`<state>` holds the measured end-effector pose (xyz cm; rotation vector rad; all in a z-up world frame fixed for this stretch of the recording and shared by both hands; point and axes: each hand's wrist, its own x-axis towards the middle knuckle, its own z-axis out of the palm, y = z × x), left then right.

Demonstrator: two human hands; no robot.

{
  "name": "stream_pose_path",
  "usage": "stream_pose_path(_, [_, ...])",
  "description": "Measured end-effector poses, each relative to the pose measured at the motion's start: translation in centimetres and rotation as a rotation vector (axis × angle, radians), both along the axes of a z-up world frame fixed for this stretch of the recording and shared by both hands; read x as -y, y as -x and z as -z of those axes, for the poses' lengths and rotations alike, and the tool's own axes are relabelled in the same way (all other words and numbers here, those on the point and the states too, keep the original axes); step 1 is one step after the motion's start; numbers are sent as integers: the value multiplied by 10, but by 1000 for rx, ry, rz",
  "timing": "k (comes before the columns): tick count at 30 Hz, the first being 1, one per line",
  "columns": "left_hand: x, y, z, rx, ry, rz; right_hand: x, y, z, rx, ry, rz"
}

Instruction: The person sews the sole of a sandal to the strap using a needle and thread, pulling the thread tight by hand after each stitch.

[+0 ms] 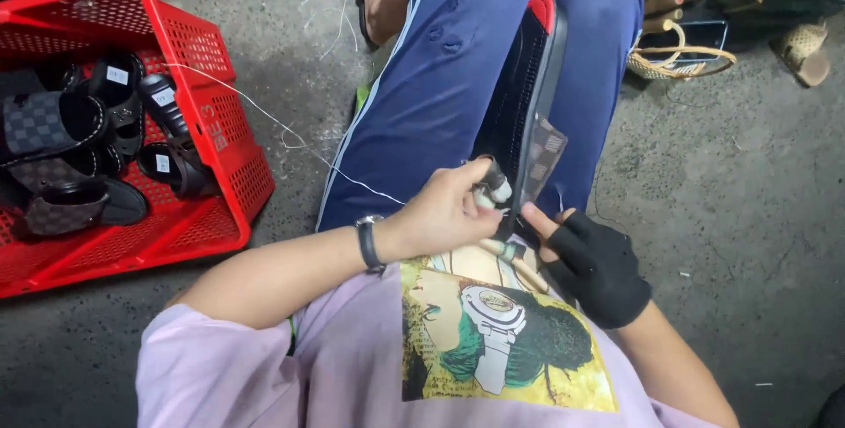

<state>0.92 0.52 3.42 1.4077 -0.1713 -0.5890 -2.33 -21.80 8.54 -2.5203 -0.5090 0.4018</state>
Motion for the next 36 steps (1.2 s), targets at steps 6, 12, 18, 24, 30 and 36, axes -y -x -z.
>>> stream_pose_path(6, [6,4,-9,675,-566,75,38,-5,-31,80,477,-137])
stream_pose_path(12, [0,14,5,1040,-410,-56,19,1,-5,-92,-110,-81])
stream_pose_path(18, [-11,20,16,1165,-319,-21,15,-2,-10,-8,-363,37])
stream_pose_path(24, [-25,8,-4,930,-390,-11,-2,-22,-44,-181,-888,851])
stream_pose_path(30, [-40,-17,-32,347,-628,423,-10,-5,-7,-278,-442,232])
stream_pose_path(36, [-21,-76,-53,-42,135,53,-8,-15,-12,-437,-467,368])
